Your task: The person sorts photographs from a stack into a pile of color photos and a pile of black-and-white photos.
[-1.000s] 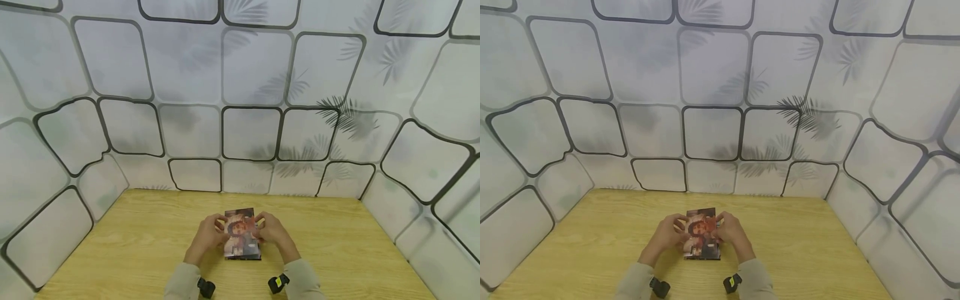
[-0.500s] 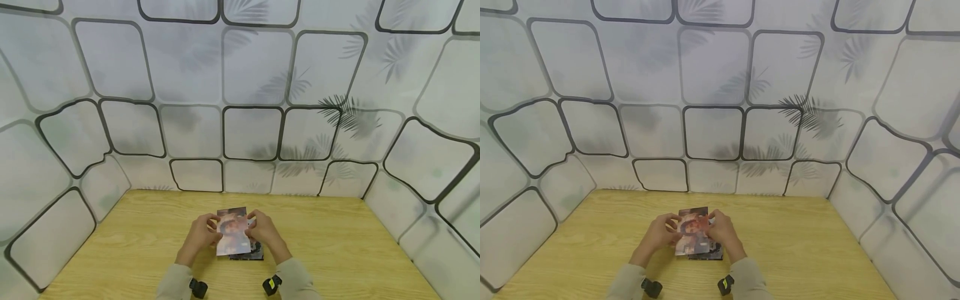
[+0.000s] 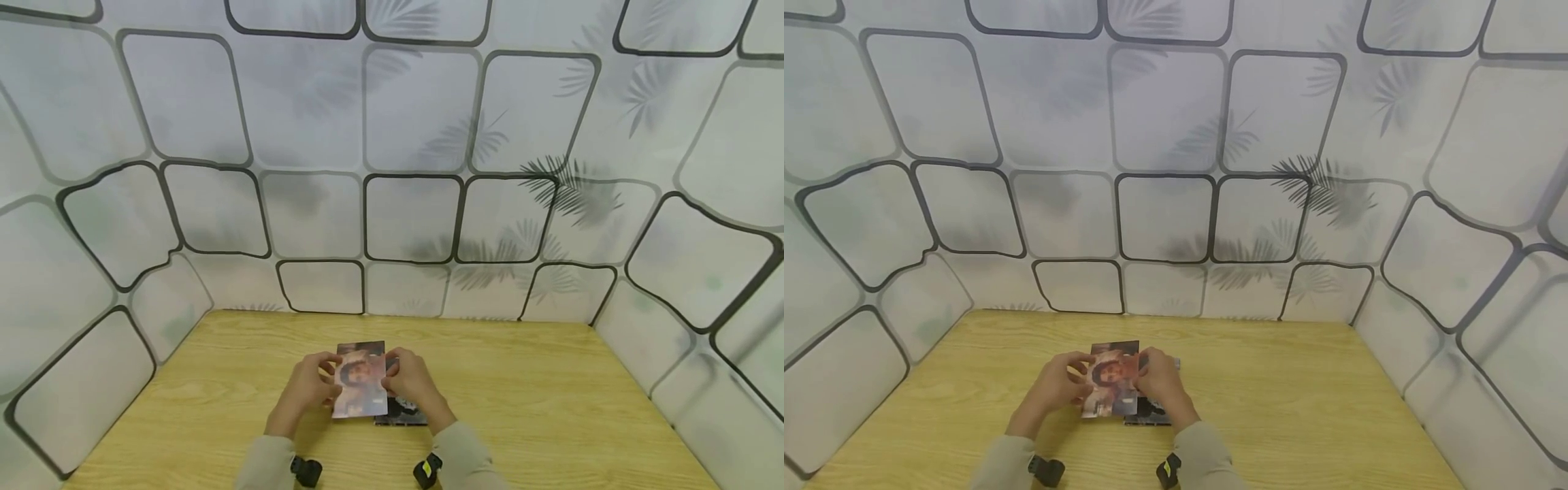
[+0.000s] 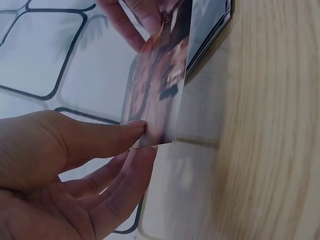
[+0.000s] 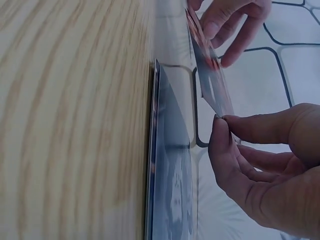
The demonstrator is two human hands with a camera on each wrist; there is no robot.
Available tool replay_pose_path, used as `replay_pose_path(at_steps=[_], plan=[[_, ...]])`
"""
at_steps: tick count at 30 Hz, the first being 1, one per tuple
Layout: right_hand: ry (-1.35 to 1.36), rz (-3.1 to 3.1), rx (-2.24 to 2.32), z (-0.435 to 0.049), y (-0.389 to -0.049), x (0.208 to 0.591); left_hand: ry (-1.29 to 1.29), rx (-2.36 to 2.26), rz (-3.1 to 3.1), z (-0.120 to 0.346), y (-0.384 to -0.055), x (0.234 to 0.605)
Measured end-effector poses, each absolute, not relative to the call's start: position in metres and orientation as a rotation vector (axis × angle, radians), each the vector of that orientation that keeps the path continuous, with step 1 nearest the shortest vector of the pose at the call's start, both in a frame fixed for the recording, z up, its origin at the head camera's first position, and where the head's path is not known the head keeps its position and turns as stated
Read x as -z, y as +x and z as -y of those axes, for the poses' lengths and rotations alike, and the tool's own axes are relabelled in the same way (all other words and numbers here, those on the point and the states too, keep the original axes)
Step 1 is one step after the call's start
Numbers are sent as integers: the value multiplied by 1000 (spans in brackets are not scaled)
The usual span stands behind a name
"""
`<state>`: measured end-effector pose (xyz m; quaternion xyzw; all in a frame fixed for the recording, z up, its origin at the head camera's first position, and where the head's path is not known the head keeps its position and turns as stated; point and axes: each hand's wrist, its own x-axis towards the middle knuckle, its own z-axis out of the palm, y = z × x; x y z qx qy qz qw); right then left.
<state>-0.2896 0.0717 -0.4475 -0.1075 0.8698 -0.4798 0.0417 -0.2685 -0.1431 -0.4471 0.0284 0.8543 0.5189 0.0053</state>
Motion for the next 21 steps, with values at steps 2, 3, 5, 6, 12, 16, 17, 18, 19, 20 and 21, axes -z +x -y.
replay_pose_path(at_steps=[2,3,5,6,12,16,17,18,19,20,21], plan=[[-307,-2657,1473,-66,-291,448,80,-1620,-2677,147,-268,446],[-294,-2651,1480,-63,-291,448,78,-1618,-2681,149,-268,445],[-275,-2641,1493,-57,-293,447,69,-1613,-2692,154,-268,444],[-269,-2633,1498,-54,-293,448,65,-1611,-2699,156,-268,443],[-314,-2630,1471,-38,-295,447,29,-1558,-2765,170,-269,442],[-316,-2646,1411,-26,-294,443,-2,-1542,-2784,179,-268,441],[-317,-2663,1392,-23,-295,442,-8,-1538,-2788,181,-268,441],[-317,-2671,1381,-20,-295,441,-14,-1534,-2792,184,-268,440],[-320,-2686,1364,-17,-296,441,-18,-1528,-2796,185,-268,439],[-323,-2702,1347,-15,-296,441,-27,-1526,-2799,187,-268,439],[-333,-2721,1329,-12,-297,441,-34,-1517,-2807,189,-268,439]])
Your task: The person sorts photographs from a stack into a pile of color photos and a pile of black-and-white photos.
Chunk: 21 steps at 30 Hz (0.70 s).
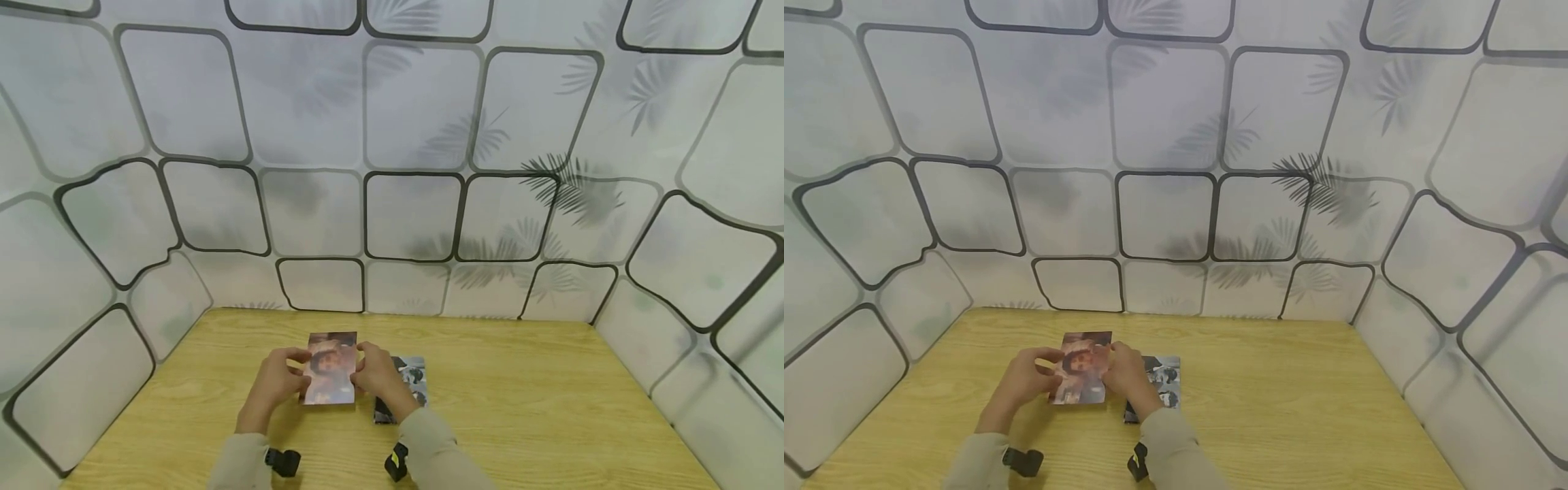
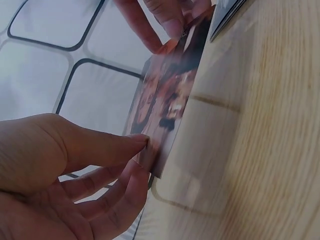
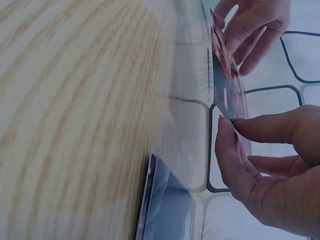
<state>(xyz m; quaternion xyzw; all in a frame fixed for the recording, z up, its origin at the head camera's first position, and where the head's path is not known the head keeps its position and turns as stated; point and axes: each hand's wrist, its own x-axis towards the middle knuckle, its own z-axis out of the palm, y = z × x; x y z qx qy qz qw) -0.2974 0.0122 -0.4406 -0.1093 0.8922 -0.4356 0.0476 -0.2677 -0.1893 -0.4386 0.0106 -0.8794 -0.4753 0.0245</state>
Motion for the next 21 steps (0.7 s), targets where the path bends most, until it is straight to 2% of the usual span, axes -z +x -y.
replay_pose_path(at_steps=[12,21], plan=[[-426,-2781,1215,11,-309,453,122,1466,2713,209,-270,444],[-369,-2776,1221,22,-311,457,155,1430,2718,215,-271,449]])
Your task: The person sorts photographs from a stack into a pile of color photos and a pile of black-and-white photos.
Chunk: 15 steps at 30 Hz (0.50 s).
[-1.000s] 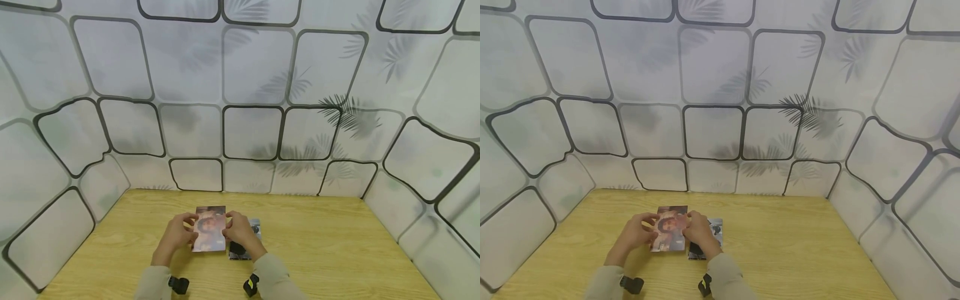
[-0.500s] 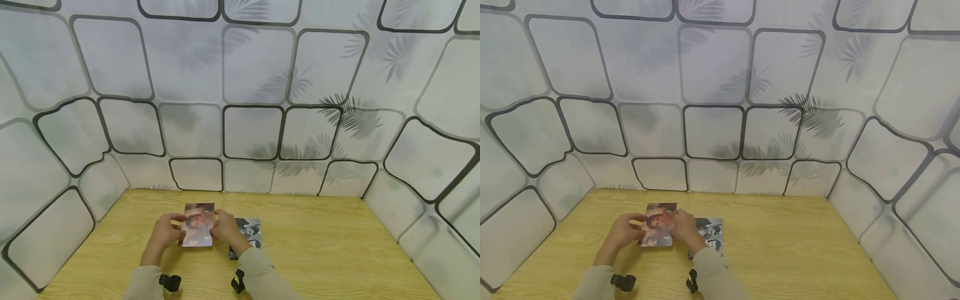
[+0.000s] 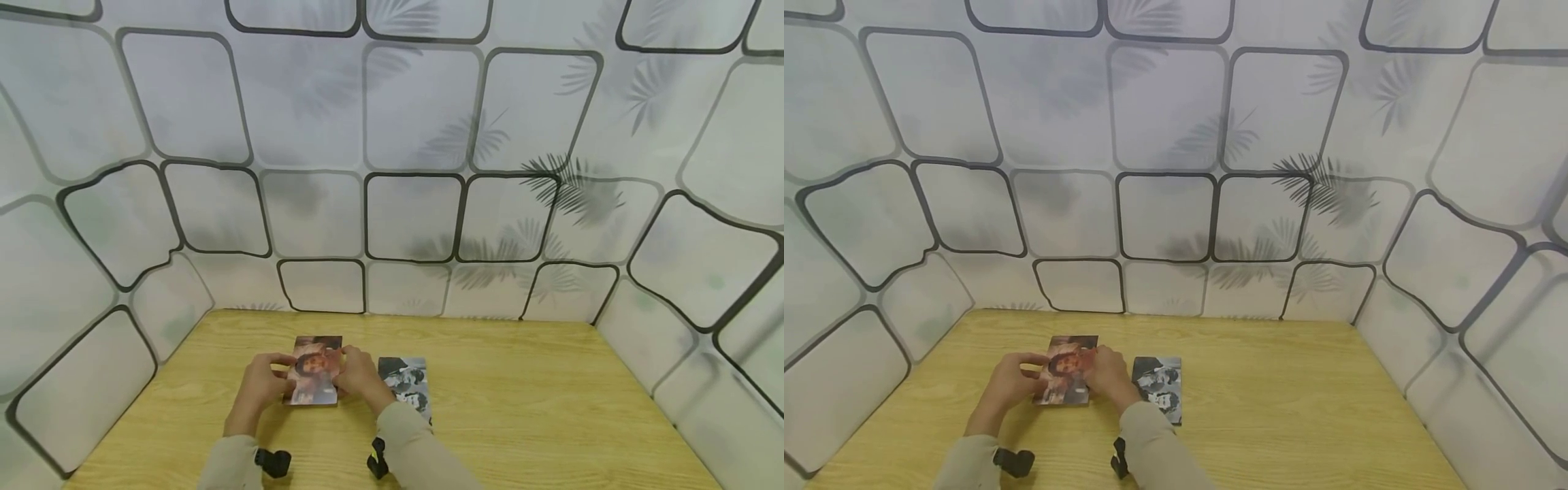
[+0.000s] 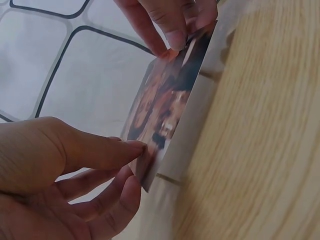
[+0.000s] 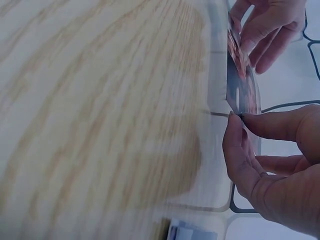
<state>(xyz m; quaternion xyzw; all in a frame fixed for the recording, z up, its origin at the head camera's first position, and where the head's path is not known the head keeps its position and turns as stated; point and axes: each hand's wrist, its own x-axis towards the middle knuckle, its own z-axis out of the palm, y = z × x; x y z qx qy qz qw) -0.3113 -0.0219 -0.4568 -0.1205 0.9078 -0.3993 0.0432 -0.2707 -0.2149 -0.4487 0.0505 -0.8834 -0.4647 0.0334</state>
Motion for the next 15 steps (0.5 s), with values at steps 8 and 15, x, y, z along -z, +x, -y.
replay_pose_path(at_steps=[8,15], plan=[[-350,-2826,1152,33,-313,464,180,1405,2730,220,-269,454],[-368,-2848,1158,39,-311,463,203,1358,2742,224,-271,456]])
